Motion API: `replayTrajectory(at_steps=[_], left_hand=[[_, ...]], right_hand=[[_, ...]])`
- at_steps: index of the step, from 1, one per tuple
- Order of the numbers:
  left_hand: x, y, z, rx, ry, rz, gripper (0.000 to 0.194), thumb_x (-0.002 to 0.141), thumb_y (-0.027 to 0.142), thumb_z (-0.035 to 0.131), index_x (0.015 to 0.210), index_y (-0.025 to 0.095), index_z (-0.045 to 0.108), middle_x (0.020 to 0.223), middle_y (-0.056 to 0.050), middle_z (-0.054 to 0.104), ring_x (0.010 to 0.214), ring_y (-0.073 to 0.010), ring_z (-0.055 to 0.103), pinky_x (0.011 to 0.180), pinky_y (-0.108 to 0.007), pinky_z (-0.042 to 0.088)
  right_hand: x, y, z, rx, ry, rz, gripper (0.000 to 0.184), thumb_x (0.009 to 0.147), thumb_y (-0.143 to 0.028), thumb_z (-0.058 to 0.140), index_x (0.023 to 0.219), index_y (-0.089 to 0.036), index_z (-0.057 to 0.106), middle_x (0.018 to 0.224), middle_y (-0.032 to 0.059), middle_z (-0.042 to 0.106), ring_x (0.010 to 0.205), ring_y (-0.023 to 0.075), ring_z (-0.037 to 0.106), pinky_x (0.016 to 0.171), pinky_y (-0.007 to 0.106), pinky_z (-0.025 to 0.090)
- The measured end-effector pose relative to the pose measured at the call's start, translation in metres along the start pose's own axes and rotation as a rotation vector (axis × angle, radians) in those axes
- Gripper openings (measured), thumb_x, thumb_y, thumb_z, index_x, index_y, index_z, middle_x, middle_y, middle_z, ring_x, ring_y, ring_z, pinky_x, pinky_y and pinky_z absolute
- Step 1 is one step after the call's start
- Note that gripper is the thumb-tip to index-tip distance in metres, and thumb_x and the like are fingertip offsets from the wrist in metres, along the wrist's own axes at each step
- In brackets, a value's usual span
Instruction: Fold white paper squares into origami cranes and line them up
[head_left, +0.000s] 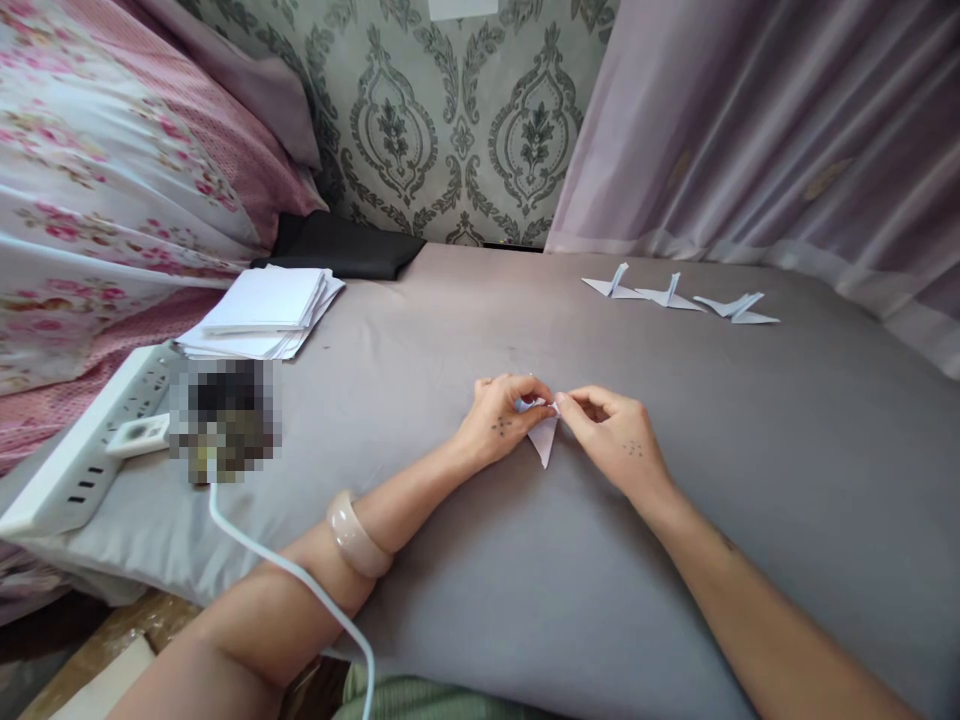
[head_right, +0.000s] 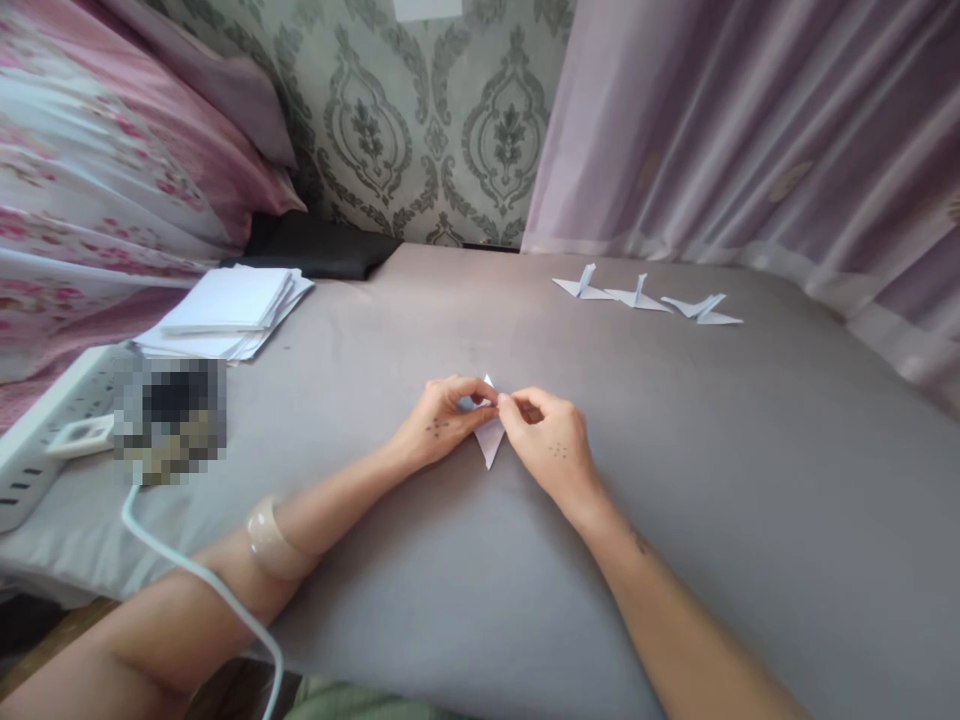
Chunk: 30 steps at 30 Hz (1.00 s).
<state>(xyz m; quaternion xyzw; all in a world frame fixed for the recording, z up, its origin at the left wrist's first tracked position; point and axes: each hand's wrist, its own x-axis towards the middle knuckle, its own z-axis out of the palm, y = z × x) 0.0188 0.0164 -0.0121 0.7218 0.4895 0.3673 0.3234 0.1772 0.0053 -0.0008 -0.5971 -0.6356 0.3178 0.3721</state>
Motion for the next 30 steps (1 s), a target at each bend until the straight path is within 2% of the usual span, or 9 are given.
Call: replayTrajectory(at_steps=[7,11,16,25,30], left_hand=[[0.0005,-0.0019,0.0019,-0.002,0.004,-0.015,0.006,0.083,0.025,0.066,0.087,0.022,0.07,0.084,0.0,0.07,0.085,-0.0154,0.062,0.088,-0.031,0.041],[0.0,-0.0018,0.0023,-0.011,0.01,-0.011,0.009,0.083,0.023,0.066,0.09,0.021,0.072,0.087,-0.001,0.072,0.087,-0.0162,0.063,0.088,-0.031,0.041],[0.0001,-0.0015,0.0022,-0.03,-0.006,-0.029,0.011,0.083,0.026,0.065,0.089,0.021,0.073,0.086,-0.002,0.072,0.085,-0.0169,0.064,0.083,-0.029,0.044],[0.0013,-0.0072,0.0049,-0.049,-0.009,-0.023,0.015,0.082,0.031,0.067,0.091,0.021,0.075,0.087,-0.003,0.073,0.085,-0.0172,0.065,0.083,-0.03,0.045],[0.0014,-0.01,0.0054,-0.085,-0.019,-0.024,0.014,0.082,0.031,0.068,0.09,0.022,0.076,0.088,-0.003,0.074,0.087,-0.0178,0.066,0.083,-0.029,0.047]], right_hand=[[0.0089,0.0039,-0.0047,0.365,-0.117,0.385,0.022,0.074,-0.037,0.069,0.077,-0.015,0.072,0.072,0.003,0.067,0.067,0.011,0.06,0.061,0.021,0.048],[0.0097,0.0039,-0.0053,0.548,-0.153,0.508,0.016,0.073,-0.03,0.073,0.075,-0.014,0.072,0.071,0.0039,0.066,0.064,0.0093,0.06,0.056,0.018,0.051],[0.008,0.0059,-0.0038,0.657,-0.202,0.539,0.014,0.075,-0.027,0.073,0.073,-0.014,0.071,0.07,0.005,0.066,0.062,0.01,0.062,0.056,0.019,0.056],[0.0082,0.0065,-0.0048,0.604,-0.197,0.58,0.012,0.077,-0.022,0.072,0.072,-0.012,0.07,0.065,0.0052,0.066,0.057,0.0096,0.062,0.053,0.017,0.056],[0.008,0.0056,-0.0016,0.571,-0.147,0.574,0.012,0.078,-0.02,0.07,0.069,-0.013,0.067,0.062,0.0041,0.065,0.054,0.0088,0.062,0.052,0.017,0.056]])
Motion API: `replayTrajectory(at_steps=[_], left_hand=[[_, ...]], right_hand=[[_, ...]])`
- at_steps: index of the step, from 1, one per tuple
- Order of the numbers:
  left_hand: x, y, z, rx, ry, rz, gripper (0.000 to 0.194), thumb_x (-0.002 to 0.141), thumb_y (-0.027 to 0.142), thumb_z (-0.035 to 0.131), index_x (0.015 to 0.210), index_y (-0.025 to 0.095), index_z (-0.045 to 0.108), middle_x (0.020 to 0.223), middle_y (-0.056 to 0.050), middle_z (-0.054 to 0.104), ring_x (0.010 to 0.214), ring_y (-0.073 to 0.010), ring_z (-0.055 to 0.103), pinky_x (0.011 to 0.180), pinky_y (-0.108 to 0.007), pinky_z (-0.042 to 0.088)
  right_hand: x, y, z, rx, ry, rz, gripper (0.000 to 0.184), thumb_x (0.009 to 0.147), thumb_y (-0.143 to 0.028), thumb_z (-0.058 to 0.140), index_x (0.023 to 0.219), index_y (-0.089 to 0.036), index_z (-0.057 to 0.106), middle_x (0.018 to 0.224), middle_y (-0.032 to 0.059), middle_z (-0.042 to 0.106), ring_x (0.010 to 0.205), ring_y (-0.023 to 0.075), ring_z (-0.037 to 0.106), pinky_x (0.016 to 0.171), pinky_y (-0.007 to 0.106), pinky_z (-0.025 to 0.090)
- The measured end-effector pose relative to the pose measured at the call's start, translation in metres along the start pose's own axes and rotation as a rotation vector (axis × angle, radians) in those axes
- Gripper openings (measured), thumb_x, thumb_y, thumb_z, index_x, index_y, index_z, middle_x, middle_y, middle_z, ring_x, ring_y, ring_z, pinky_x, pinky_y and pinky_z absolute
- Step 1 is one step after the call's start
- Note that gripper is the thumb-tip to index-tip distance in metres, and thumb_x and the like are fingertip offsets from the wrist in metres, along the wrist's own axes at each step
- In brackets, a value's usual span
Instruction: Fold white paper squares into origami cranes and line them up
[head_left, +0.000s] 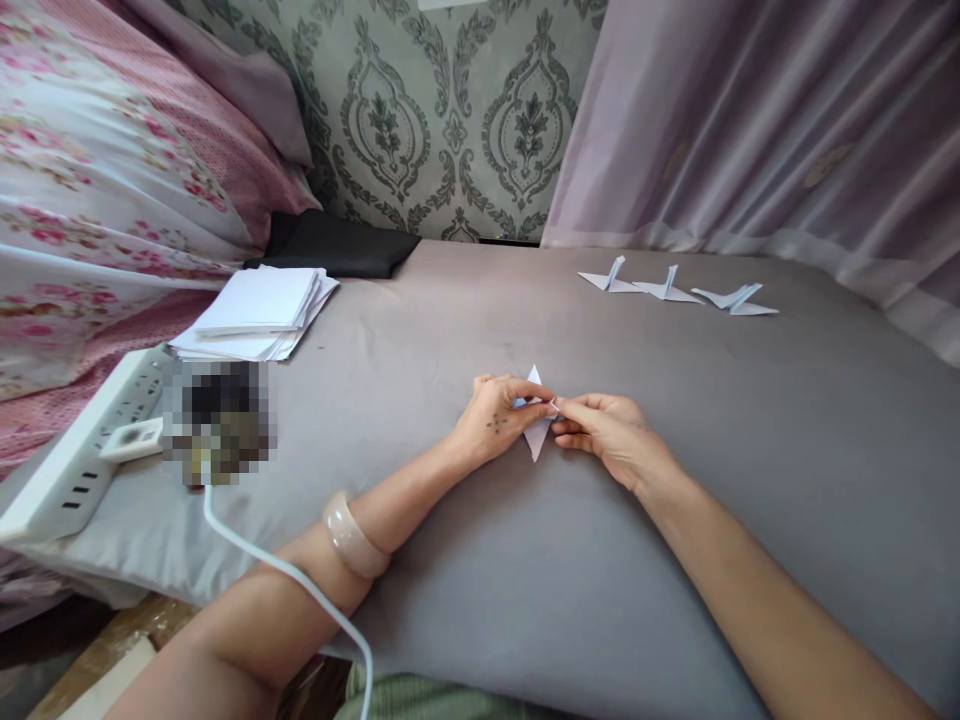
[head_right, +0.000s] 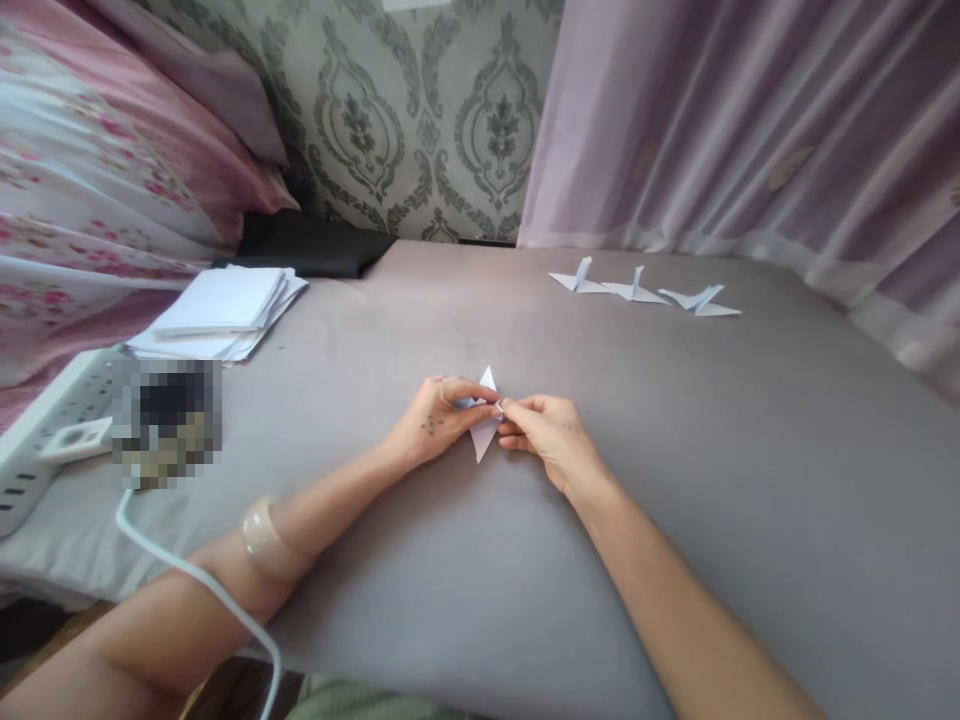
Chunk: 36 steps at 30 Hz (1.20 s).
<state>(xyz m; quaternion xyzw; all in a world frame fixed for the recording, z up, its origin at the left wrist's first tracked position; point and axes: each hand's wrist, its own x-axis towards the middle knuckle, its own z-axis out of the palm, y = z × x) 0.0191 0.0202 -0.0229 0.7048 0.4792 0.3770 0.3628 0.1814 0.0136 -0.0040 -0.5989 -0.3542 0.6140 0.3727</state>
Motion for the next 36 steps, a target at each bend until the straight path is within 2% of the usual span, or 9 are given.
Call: replayTrajectory(at_steps=[7,13,19,25,28,31,36], left_hand=[[-0.0004,-0.0001,-0.0008,-0.043,-0.031,-0.046,0.021,0.081,0.035,0.068,0.094,0.02,0.075,0.091,-0.004,0.075,0.088,-0.0183,0.067,0.081,-0.027,0.048],[-0.0003,0.0002,0.0001,0.01,-0.023,-0.091,0.024,0.082,0.036,0.065,0.096,0.019,0.076,0.081,-0.003,0.074,0.077,-0.0169,0.066,0.076,-0.027,0.049],[0.0003,-0.002,0.0007,0.0,-0.038,-0.056,0.023,0.083,0.036,0.065,0.095,0.02,0.077,0.09,-0.005,0.076,0.083,-0.018,0.067,0.076,-0.026,0.049],[-0.0001,-0.0019,0.0009,-0.148,-0.03,-0.122,0.025,0.081,0.036,0.068,0.095,0.018,0.077,0.091,-0.006,0.077,0.083,-0.0197,0.069,0.073,-0.026,0.051],[-0.0003,0.0001,0.0004,-0.192,-0.027,-0.145,0.025,0.079,0.036,0.07,0.092,0.017,0.077,0.089,-0.006,0.077,0.083,-0.0201,0.069,0.072,-0.027,0.051],[-0.0003,0.0021,-0.0001,-0.195,-0.023,-0.159,0.024,0.078,0.036,0.07,0.091,0.017,0.078,0.088,-0.005,0.077,0.083,-0.02,0.069,0.073,-0.027,0.052],[-0.0008,0.0038,0.0005,-0.215,-0.03,-0.16,0.023,0.078,0.035,0.071,0.09,0.017,0.078,0.09,-0.006,0.077,0.085,-0.0201,0.069,0.076,-0.027,0.052]], right_hand=[[0.0024,0.0033,-0.0008,0.009,-0.013,-0.009,0.013,0.077,-0.02,0.071,0.066,-0.013,0.067,0.061,0.004,0.064,0.055,0.009,0.062,0.053,0.016,0.057],[0.0037,0.0053,-0.0026,-0.009,-0.011,-0.035,0.013,0.077,-0.025,0.073,0.071,-0.014,0.068,0.065,0.0049,0.067,0.055,0.009,0.063,0.054,0.017,0.057],[0.0016,0.0016,0.0001,-0.025,0.021,0.007,0.013,0.079,-0.021,0.07,0.068,-0.014,0.066,0.062,0.0043,0.066,0.053,0.0082,0.063,0.054,0.016,0.057],[0.0019,0.0011,-0.0004,-0.009,0.037,0.02,0.015,0.076,-0.021,0.074,0.066,-0.014,0.064,0.058,0.0041,0.065,0.05,0.0092,0.062,0.046,0.016,0.055],[0.0034,0.0029,-0.0041,0.028,0.005,0.017,0.017,0.073,-0.023,0.077,0.066,-0.014,0.064,0.059,0.0046,0.065,0.052,0.0108,0.064,0.045,0.017,0.056],[0.0059,0.0048,-0.0071,0.051,-0.043,0.02,0.014,0.075,-0.022,0.075,0.068,-0.013,0.066,0.06,0.0047,0.066,0.053,0.0102,0.064,0.048,0.016,0.056],[0.0066,0.0045,-0.007,0.044,-0.019,0.04,0.013,0.079,-0.017,0.071,0.068,-0.012,0.067,0.057,0.0044,0.065,0.048,0.0083,0.06,0.048,0.015,0.055]])
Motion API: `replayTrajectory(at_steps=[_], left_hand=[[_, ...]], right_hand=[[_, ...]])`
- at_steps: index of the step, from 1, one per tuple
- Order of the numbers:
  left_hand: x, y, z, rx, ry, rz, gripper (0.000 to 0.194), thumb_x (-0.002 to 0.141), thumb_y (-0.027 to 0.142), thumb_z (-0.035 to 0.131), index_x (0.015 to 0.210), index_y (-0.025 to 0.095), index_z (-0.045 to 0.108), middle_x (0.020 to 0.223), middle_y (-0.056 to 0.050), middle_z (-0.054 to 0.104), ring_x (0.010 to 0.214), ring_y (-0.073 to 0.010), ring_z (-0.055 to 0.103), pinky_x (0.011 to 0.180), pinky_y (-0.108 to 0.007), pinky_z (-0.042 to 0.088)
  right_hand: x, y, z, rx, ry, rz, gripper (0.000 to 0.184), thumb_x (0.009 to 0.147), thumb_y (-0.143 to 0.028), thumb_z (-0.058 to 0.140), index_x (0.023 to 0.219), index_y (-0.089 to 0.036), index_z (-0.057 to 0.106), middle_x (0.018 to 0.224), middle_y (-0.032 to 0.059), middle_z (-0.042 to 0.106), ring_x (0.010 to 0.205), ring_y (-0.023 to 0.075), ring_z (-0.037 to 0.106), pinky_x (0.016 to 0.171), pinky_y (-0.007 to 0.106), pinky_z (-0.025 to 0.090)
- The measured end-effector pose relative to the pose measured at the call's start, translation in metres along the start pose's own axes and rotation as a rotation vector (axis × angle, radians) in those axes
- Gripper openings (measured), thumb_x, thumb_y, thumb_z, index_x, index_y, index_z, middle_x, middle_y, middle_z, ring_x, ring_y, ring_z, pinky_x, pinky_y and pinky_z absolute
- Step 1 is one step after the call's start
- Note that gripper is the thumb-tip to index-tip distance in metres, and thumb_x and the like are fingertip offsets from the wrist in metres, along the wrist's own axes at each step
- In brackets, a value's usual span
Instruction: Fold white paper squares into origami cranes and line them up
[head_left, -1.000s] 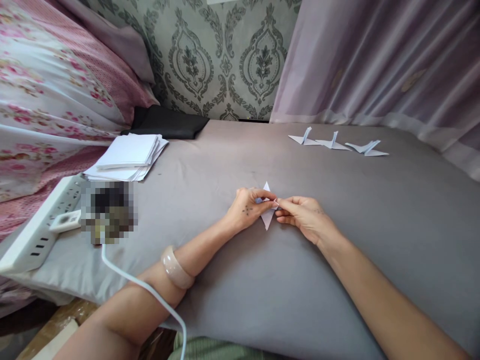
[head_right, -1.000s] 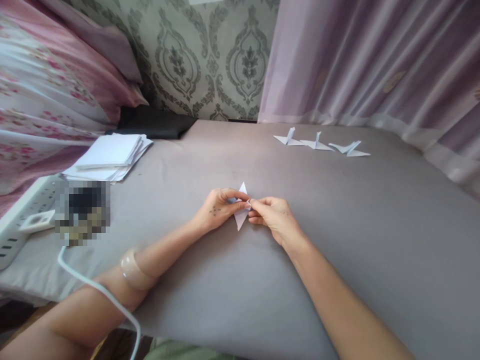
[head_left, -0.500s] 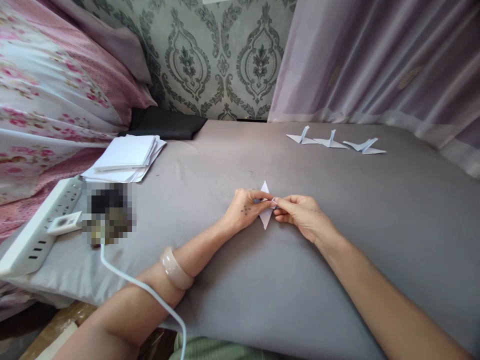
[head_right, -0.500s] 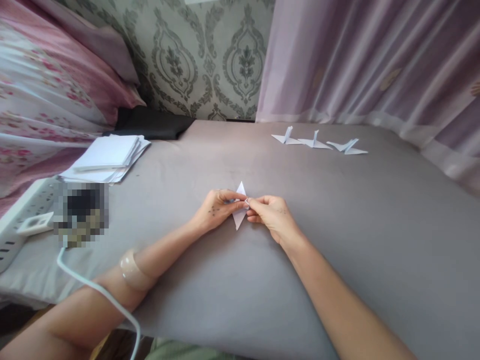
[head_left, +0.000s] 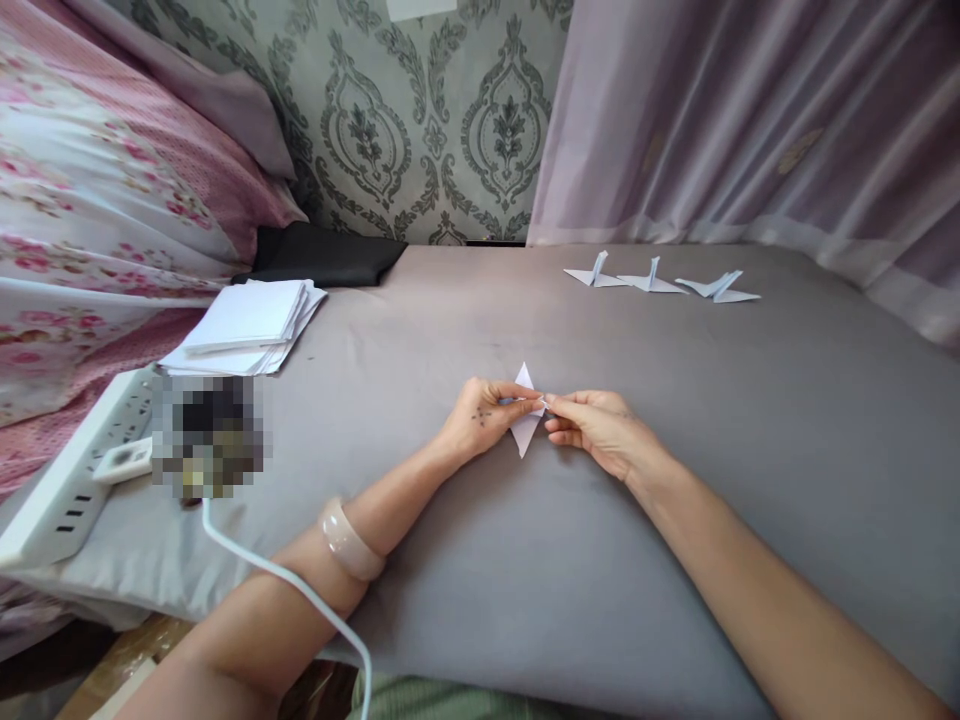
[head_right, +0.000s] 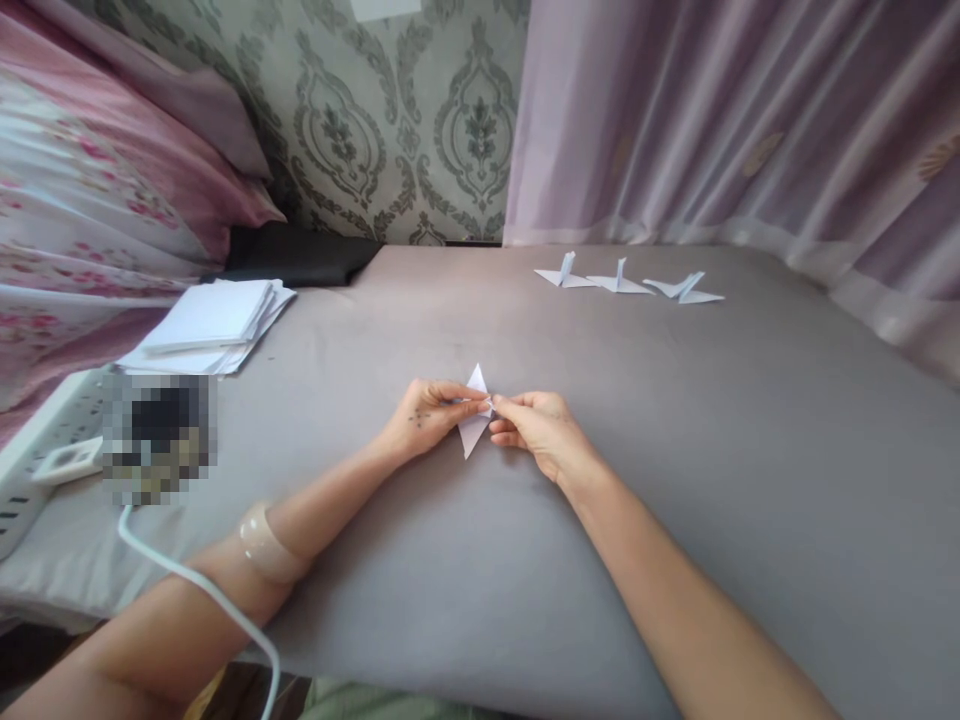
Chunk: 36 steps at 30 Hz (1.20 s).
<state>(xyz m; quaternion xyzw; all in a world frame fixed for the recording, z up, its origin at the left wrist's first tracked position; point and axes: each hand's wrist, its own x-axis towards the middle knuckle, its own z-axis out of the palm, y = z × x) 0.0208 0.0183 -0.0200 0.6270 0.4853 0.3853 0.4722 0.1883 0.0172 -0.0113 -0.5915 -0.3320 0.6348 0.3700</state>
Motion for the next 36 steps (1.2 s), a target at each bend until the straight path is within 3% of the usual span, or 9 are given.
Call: replayTrajectory(at_steps=[8,13,15,18,21,24,28,33,36], left_hand=[[-0.001,0.001,0.003,-0.057,-0.006,-0.03,0.02,0.078,0.032,0.07,0.088,0.016,0.077,0.086,-0.005,0.076,0.079,-0.0178,0.068,0.07,-0.025,0.05],[-0.001,0.002,0.003,-0.055,0.009,-0.026,0.018,0.078,0.031,0.07,0.086,0.016,0.077,0.084,-0.004,0.076,0.078,-0.0165,0.067,0.07,-0.024,0.049],[-0.001,0.002,0.003,-0.056,0.025,-0.043,0.019,0.077,0.032,0.071,0.086,0.016,0.077,0.083,-0.005,0.076,0.077,-0.0166,0.066,0.069,-0.024,0.048],[-0.001,0.002,0.003,-0.077,0.035,-0.066,0.022,0.076,0.033,0.072,0.087,0.016,0.077,0.083,-0.005,0.076,0.076,-0.0167,0.066,0.067,-0.024,0.047],[-0.001,0.003,0.003,-0.082,0.02,-0.062,0.021,0.077,0.033,0.071,0.087,0.016,0.077,0.082,-0.005,0.075,0.075,-0.0162,0.065,0.066,-0.023,0.047],[-0.001,0.002,0.003,-0.085,0.01,-0.052,0.02,0.077,0.032,0.07,0.086,0.016,0.077,0.082,-0.005,0.075,0.076,-0.0161,0.065,0.068,-0.023,0.047],[-0.001,0.001,0.004,-0.081,0.007,-0.041,0.018,0.078,0.031,0.069,0.086,0.017,0.077,0.082,-0.004,0.074,0.076,-0.0167,0.065,0.071,-0.025,0.048],[0.0,0.001,0.003,-0.029,0.0,0.134,0.012,0.08,0.027,0.067,0.08,0.018,0.075,0.091,-0.006,0.072,0.086,-0.0169,0.064,0.082,-0.027,0.047],[0.001,0.0,0.002,0.011,0.025,0.187,0.011,0.08,0.027,0.067,0.079,0.018,0.074,0.091,-0.006,0.07,0.087,-0.0167,0.064,0.083,-0.027,0.047]], right_hand=[[-0.007,-0.008,0.005,-0.038,0.031,0.023,0.018,0.082,-0.015,0.067,0.064,-0.013,0.064,0.052,0.0018,0.06,0.044,0.0068,0.055,0.043,0.015,0.051],[-0.007,-0.003,0.0,-0.147,-0.009,-0.026,0.016,0.084,-0.023,0.064,0.072,-0.014,0.065,0.054,0.0021,0.061,0.045,0.008,0.055,0.045,0.019,0.049],[-0.008,0.003,-0.005,-0.284,0.027,-0.162,0.015,0.085,-0.029,0.061,0.084,-0.015,0.067,0.06,0.0018,0.063,0.049,0.0102,0.058,0.049,0.022,0.05],[-0.009,0.011,-0.013,-0.527,0.13,-0.488,0.022,0.082,-0.033,0.061,0.1,-0.022,0.067,0.081,0.0014,0.069,0.061,0.0125,0.063,0.06,0.026,0.051],[-0.01,0.016,-0.015,-0.649,0.131,-0.714,0.016,0.081,-0.033,0.062,0.094,-0.025,0.068,0.099,0.001,0.066,0.067,0.0108,0.062,0.068,0.027,0.049],[-0.008,0.017,-0.013,-0.688,0.096,-0.797,0.013,0.085,-0.032,0.058,0.086,-0.024,0.068,0.093,0.0005,0.064,0.07,0.0113,0.06,0.069,0.026,0.046],[-0.006,0.013,-0.011,-0.72,0.038,-0.757,0.016,0.088,-0.03,0.052,0.083,-0.022,0.065,0.091,0.0014,0.061,0.072,0.0117,0.061,0.07,0.026,0.045],[-0.008,0.01,-0.01,-0.627,-0.061,-0.493,0.018,0.089,-0.038,0.05,0.088,-0.022,0.059,0.068,-0.002,0.062,0.053,0.0103,0.055,0.055,0.024,0.044],[-0.005,0.011,-0.009,-0.526,-0.061,-0.425,0.019,0.085,-0.04,0.055,0.09,-0.022,0.057,0.063,-0.0036,0.06,0.048,0.0102,0.051,0.047,0.023,0.041]])
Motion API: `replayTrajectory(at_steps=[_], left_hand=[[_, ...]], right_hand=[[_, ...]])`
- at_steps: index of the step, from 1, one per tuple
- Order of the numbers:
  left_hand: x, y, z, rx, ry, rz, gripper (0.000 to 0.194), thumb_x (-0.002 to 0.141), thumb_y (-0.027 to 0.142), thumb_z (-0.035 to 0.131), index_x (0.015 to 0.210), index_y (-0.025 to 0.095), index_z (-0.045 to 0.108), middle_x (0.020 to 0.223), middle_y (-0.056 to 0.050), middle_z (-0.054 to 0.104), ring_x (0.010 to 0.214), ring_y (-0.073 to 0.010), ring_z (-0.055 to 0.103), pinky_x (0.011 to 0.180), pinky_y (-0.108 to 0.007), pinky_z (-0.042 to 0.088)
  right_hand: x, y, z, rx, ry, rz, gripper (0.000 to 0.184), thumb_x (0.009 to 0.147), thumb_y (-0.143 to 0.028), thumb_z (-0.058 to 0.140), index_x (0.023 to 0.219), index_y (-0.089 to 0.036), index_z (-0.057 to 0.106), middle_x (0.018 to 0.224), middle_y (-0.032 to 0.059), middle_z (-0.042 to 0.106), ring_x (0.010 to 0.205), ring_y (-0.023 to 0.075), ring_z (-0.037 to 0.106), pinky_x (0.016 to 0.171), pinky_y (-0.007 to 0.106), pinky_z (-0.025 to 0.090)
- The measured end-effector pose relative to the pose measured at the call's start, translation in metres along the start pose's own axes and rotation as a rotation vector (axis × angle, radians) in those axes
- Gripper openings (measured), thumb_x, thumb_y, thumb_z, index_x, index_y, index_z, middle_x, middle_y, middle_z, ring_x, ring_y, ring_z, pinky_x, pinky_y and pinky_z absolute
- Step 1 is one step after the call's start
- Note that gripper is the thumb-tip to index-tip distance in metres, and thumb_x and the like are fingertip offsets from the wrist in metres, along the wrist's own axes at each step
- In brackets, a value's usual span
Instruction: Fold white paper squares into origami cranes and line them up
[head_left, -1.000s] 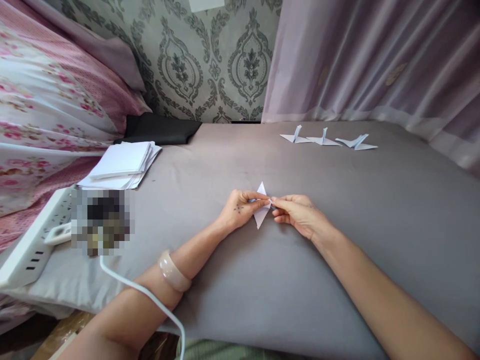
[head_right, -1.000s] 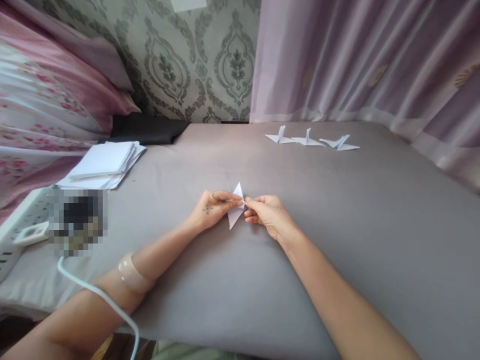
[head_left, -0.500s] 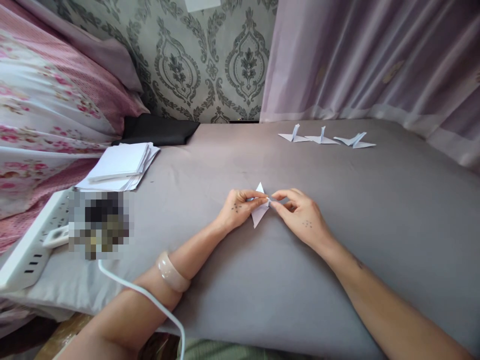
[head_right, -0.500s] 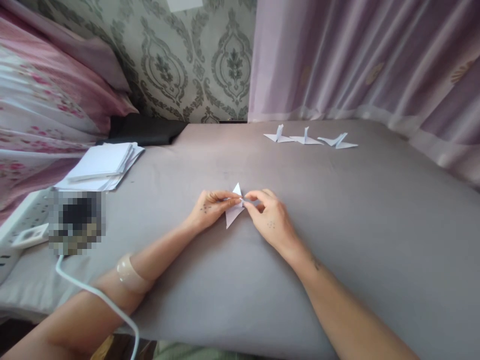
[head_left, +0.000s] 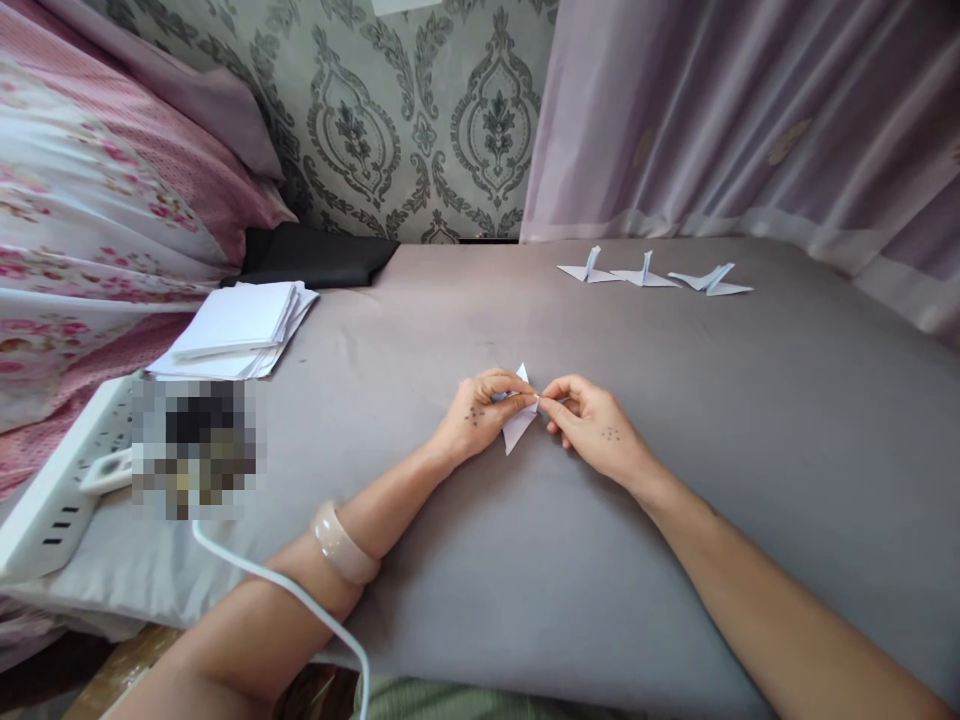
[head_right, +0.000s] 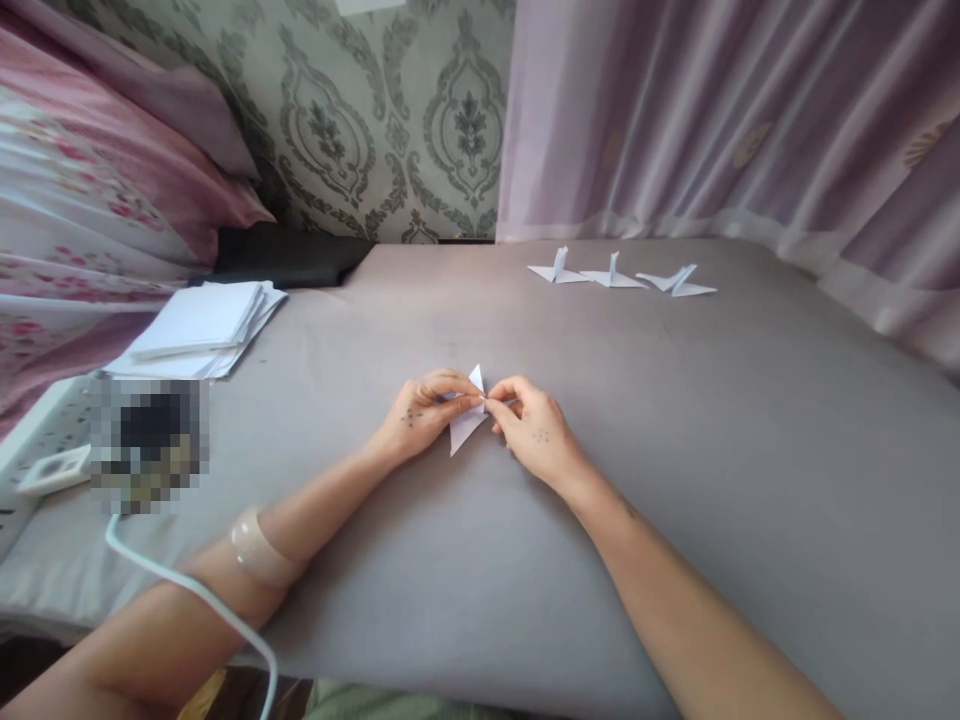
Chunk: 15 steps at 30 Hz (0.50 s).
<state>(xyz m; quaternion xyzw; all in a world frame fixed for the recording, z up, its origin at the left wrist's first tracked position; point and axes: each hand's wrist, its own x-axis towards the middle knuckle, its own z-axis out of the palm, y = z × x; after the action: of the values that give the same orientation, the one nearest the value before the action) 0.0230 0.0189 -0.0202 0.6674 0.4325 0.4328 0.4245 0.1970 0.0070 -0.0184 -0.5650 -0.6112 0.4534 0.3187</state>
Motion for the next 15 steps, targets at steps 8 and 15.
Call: replayTrajectory(at_steps=[8,15], left_hand=[[-0.001,-0.002,0.002,0.309,0.074,0.027,0.016,0.087,0.029,0.059,0.083,0.018,0.07,0.084,-0.004,0.069,0.082,-0.0161,0.061,0.079,-0.028,0.045],[-0.006,0.016,-0.008,0.261,0.214,-0.162,0.04,0.085,0.053,0.057,0.1,0.017,0.069,0.093,-0.007,0.072,0.085,-0.0183,0.064,0.077,-0.028,0.047]], right_hand=[[0.01,0.005,0.007,-0.265,0.163,-0.377,0.012,0.086,-0.027,0.054,0.092,-0.021,0.063,0.081,0.0011,0.067,0.073,0.0143,0.062,0.071,0.028,0.047],[0.002,0.008,-0.002,-0.404,0.315,-0.409,0.017,0.088,-0.025,0.05,0.096,-0.021,0.065,0.092,0.0036,0.07,0.079,0.0162,0.064,0.073,0.028,0.047]])
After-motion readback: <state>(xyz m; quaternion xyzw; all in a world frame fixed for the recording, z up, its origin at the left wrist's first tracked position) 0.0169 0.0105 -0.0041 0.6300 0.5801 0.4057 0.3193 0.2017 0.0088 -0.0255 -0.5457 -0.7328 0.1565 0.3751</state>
